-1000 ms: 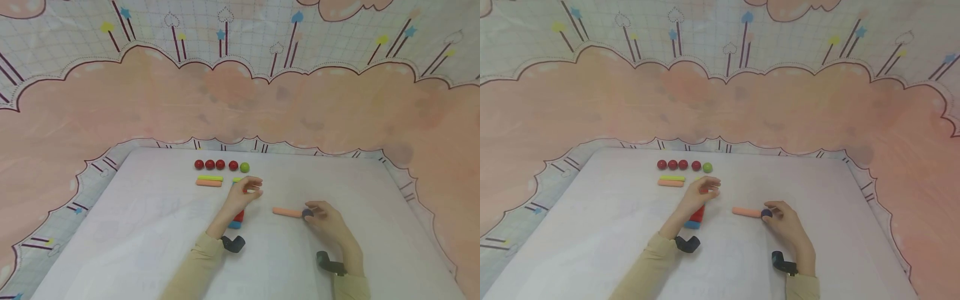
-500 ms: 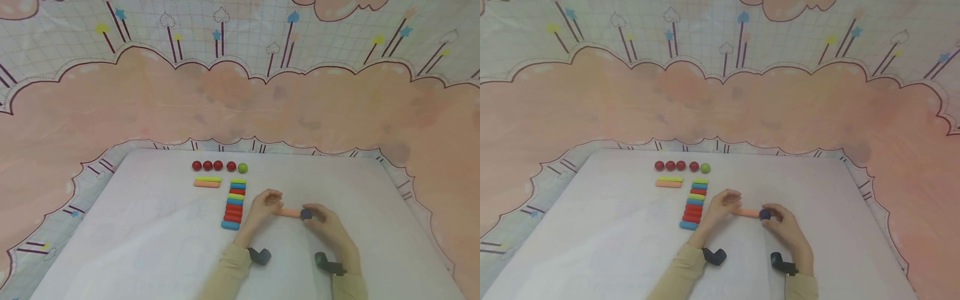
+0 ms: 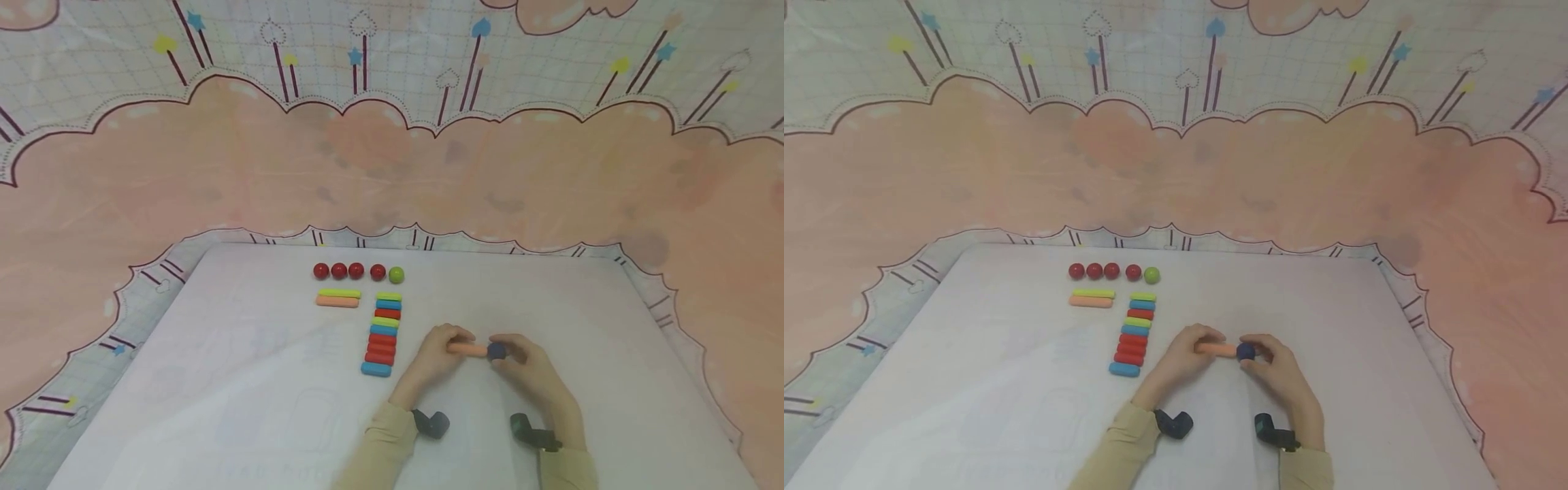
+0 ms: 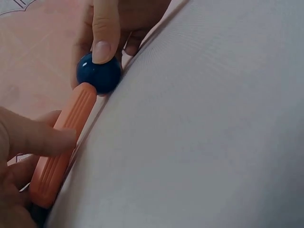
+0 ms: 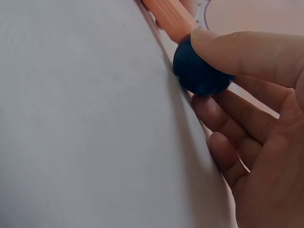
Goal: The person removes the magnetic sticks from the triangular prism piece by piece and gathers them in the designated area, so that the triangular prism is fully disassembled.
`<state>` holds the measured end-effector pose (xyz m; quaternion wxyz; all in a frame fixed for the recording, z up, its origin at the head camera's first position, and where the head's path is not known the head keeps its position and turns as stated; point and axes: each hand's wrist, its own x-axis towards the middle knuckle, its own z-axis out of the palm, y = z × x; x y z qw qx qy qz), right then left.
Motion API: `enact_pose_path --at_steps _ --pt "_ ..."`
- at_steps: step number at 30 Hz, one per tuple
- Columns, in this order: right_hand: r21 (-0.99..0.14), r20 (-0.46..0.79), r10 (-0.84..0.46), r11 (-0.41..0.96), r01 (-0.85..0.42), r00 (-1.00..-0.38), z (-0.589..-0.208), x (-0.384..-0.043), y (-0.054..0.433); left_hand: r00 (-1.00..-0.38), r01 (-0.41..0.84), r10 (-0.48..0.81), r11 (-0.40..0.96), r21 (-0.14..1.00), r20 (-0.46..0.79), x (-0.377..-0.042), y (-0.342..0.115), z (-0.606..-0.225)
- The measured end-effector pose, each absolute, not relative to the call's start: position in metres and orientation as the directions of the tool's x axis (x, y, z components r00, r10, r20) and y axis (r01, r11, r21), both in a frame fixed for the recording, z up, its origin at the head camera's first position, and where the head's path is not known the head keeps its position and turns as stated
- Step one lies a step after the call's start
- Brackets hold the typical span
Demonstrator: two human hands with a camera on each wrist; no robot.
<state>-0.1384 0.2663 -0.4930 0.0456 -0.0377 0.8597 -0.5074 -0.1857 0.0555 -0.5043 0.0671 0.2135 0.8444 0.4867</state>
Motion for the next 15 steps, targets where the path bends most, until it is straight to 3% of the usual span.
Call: enact_pose_path --at_steps 9,15 --pt "-0.87 -0.063 -0.088 0.494 0.012 -0.994 -0.4924 -0.1393 0.2628 -0.907 0.153 0.421 0.405 0.901 -0.035 -0.1812 0.0543 -0.5023" --pt "-0.861 -0.054 -0.078 0.509 0.007 -0.996 -0.4947 -0.142 0.2624 -0.894 0.145 0.447 0.345 0.927 -0.026 -0.1839 0.0489 -0.5049"
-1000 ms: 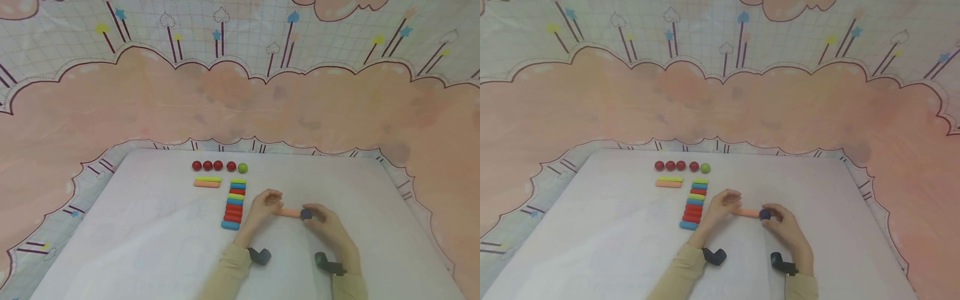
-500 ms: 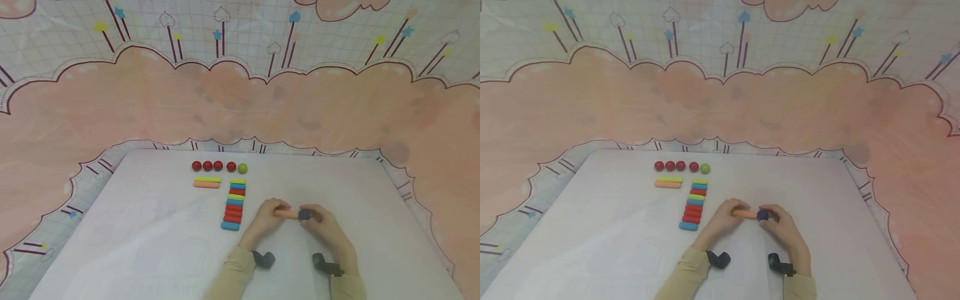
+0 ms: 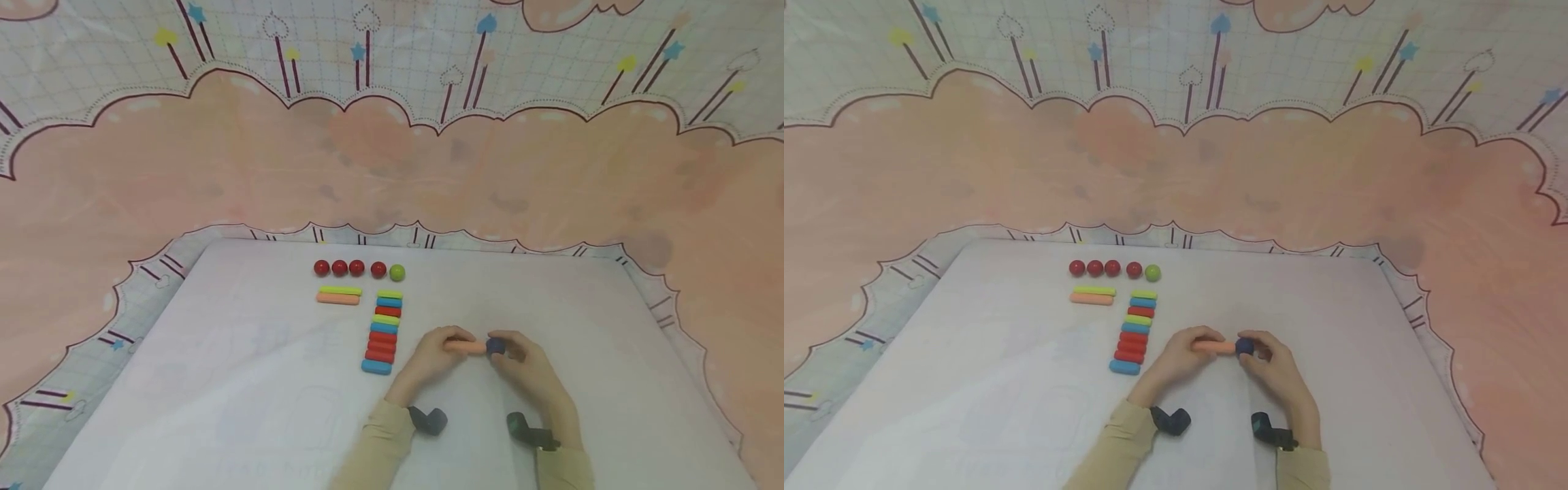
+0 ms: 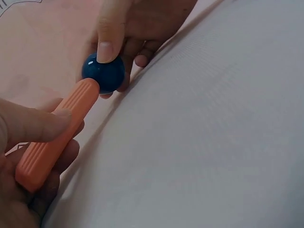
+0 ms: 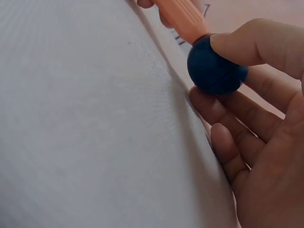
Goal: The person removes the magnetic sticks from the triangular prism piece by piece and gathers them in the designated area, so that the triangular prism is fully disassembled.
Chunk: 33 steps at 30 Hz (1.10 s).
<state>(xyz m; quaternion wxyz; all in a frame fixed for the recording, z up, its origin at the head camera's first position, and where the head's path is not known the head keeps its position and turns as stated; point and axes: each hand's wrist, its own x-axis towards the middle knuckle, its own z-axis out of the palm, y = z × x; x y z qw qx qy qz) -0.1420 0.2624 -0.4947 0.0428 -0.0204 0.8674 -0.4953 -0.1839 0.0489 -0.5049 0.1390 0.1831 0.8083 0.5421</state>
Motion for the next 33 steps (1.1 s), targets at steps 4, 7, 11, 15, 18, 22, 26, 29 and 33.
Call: enact_pose_path --at_steps 4,7,11,15,18,22,26,29,33 --pt "-0.854 -0.042 -0.077 0.52 -0.004 -0.996 -0.497 -0.1429 0.2632 -0.893 0.13 0.449 0.306 0.943 -0.023 -0.1851 0.0468 -0.5056" --pt "-0.853 -0.019 -0.084 0.522 -0.028 -0.996 -0.4975 -0.1435 0.2635 -0.893 0.12 0.449 0.294 0.948 -0.026 -0.1857 0.0457 -0.5056" --pt "-0.851 -0.007 -0.086 0.524 -0.039 -0.996 -0.4974 -0.1429 0.2631 -0.895 0.112 0.444 0.288 0.951 -0.029 -0.1863 0.0456 -0.5059" --pt "-0.852 -0.013 -0.081 0.523 -0.032 -0.997 -0.4967 -0.1417 0.2624 -0.901 0.101 0.433 0.293 0.951 -0.038 -0.1864 0.046 -0.5065" --pt "-0.848 -0.019 -0.076 0.53 -0.024 -0.997 -0.4966 -0.1413 0.2621 -0.903 0.092 0.426 0.301 0.949 -0.047 -0.1858 0.0463 -0.5065" --pt "-0.841 -0.045 -0.067 0.541 0.001 -0.997 -0.4976 -0.1421 0.2626 -0.907 0.094 0.419 0.304 0.948 -0.044 -0.1854 0.0468 -0.5061" --pt "-0.838 -0.064 -0.068 0.545 0.017 -0.996 -0.4981 -0.1426 0.2634 -0.908 0.101 0.417 0.299 0.949 -0.034 -0.1851 0.0469 -0.5053" --pt "-0.837 -0.063 -0.067 0.546 0.016 -0.996 -0.4978 -0.1424 0.2631 -0.909 0.095 0.416 0.287 0.953 -0.034 -0.185 0.0467 -0.5053" --pt "-0.838 -0.066 -0.068 0.545 0.018 -0.996 -0.4981 -0.1416 0.2626 -0.91 0.082 0.413 0.275 0.958 -0.04 -0.185 0.0463 -0.5063"
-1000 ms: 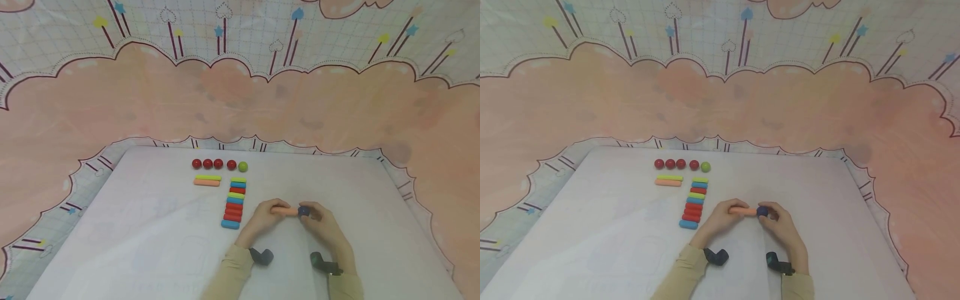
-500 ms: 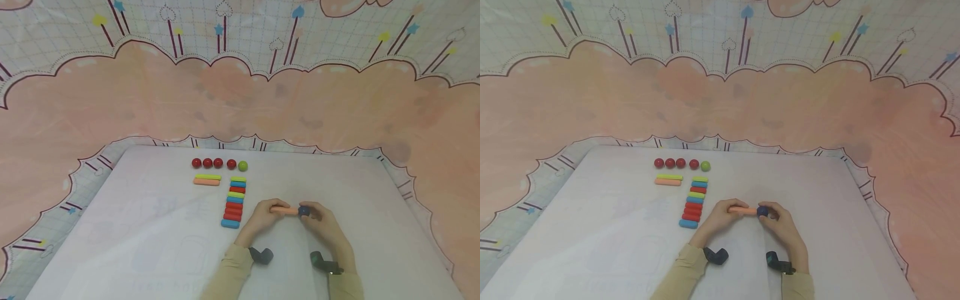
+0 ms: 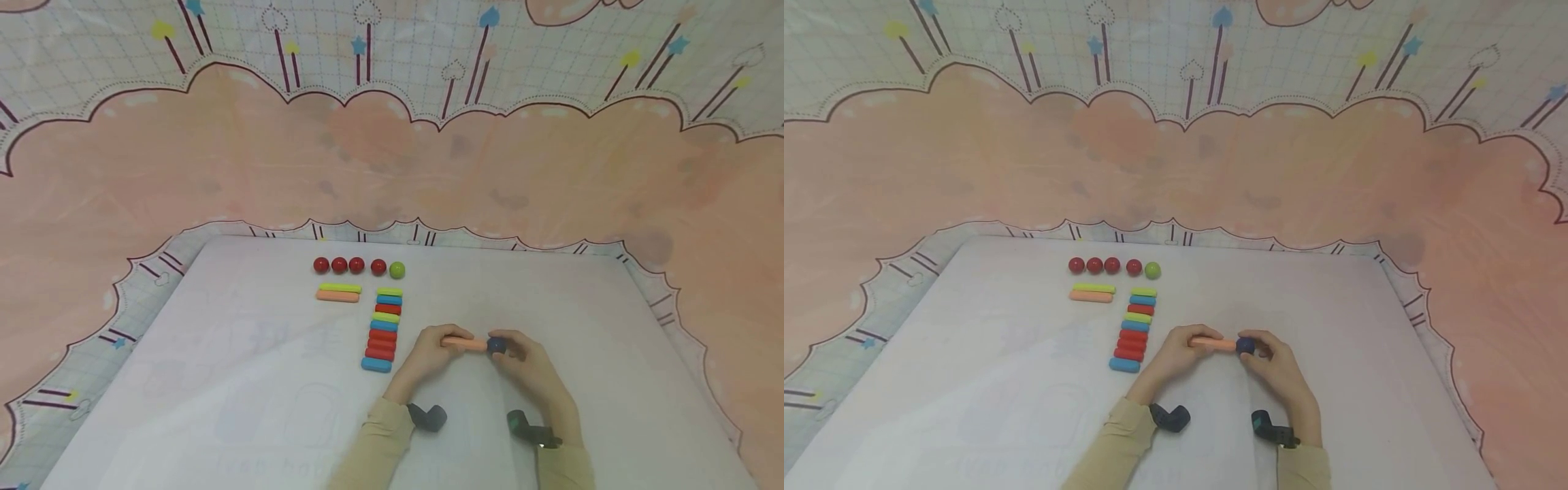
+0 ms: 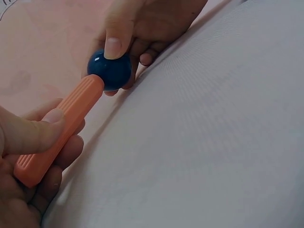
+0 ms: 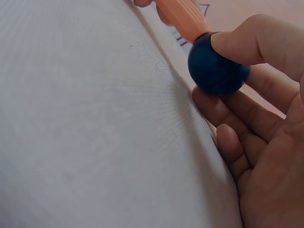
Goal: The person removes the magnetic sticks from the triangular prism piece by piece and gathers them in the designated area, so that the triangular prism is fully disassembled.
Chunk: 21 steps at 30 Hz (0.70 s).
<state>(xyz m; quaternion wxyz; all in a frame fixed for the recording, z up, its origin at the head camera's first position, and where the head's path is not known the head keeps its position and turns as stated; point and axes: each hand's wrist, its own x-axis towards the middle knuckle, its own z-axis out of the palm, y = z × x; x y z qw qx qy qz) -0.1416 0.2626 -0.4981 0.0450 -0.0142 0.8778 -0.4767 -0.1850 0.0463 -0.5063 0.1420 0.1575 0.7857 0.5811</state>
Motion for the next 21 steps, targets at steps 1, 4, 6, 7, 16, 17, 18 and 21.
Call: enact_pose_path --at_steps 1,4,6,7,16,17,18,21 --pt "-0.838 -0.067 -0.069 0.546 0.019 -0.995 -0.4984 -0.1417 0.2628 -0.91 0.084 0.414 0.275 0.958 -0.039 -0.1851 0.0461 -0.5063" --pt "-0.835 -0.074 -0.064 0.55 0.027 -0.995 -0.4993 -0.1417 0.2636 -0.906 0.076 0.42 0.272 0.959 -0.047 -0.1852 0.0449 -0.5061" --pt "-0.835 -0.076 -0.048 0.55 0.037 -0.996 -0.5004 -0.1414 0.2644 -0.902 0.07 0.428 0.268 0.961 -0.054 -0.1855 0.0437 -0.5065" --pt "-0.835 -0.078 -0.036 0.549 0.046 -0.996 -0.5009 -0.1412 0.2648 -0.9 0.061 0.431 0.266 0.962 -0.061 -0.1855 0.0428 -0.5066" --pt "-0.831 -0.075 0.001 0.553 0.063 -0.997 -0.5011 -0.141 0.2646 -0.903 0.053 0.425 0.269 0.962 -0.068 -0.184 0.042 -0.5029" --pt "-0.83 -0.077 0.003 0.554 0.066 -0.997 -0.5007 -0.1413 0.2647 -0.906 0.058 0.419 0.274 0.96 -0.065 -0.1837 0.0429 -0.5017" --pt "-0.832 -0.085 0.004 0.55 0.073 -0.996 -0.4999 -0.1416 0.2648 -0.908 0.064 0.415 0.277 0.959 -0.059 -0.1836 0.0437 -0.5004" --pt "-0.831 -0.11 0.007 0.547 0.095 -0.994 -0.4974 -0.1429 0.2649 -0.914 0.094 0.405 0.27 0.958 -0.025 -0.184 0.0455 -0.4971"
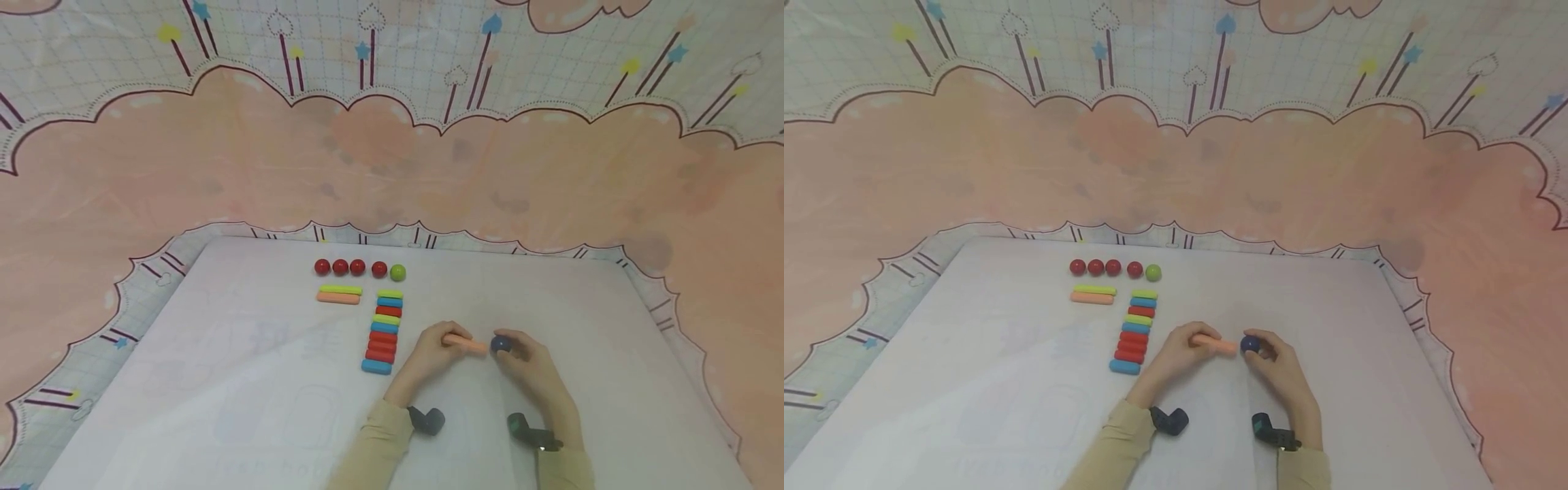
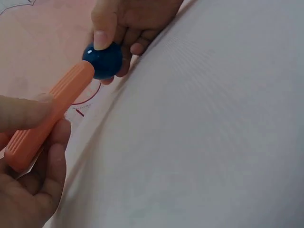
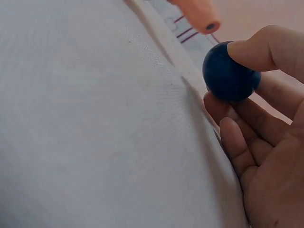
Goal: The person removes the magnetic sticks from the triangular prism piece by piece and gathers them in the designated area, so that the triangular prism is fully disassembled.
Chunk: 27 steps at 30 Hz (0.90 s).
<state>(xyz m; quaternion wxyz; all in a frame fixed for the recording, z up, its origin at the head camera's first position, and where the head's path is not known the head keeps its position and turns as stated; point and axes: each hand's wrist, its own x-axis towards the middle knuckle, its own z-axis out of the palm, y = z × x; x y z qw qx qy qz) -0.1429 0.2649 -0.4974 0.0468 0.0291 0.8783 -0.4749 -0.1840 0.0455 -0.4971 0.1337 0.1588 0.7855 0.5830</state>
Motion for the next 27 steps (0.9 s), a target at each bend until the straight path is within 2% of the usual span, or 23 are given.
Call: enact_pose_path --at_steps 9,14,19,27 --pt "-0.818 -0.145 -0.011 0.565 0.113 -0.989 -0.489 -0.156 0.254 -0.928 0.139 0.371 0.241 0.96 0.041 -0.186 0.026 -0.477" --pt "-0.799 -0.042 -0.058 0.601 -0.001 -0.997 -0.481 -0.169 0.243 -0.936 0.145 0.346 0.216 0.966 0.064 -0.189 0.005 -0.461" --pt "-0.797 0.082 -0.122 0.588 -0.138 -0.989 -0.469 -0.183 0.229 -0.943 0.192 0.315 0.251 0.949 0.108 -0.195 -0.023 -0.452" --pt "-0.819 0.14 -0.168 0.534 -0.209 -0.976 -0.454 -0.212 0.203 -0.956 0.174 0.283 0.312 0.934 0.083 -0.199 -0.078 -0.444"
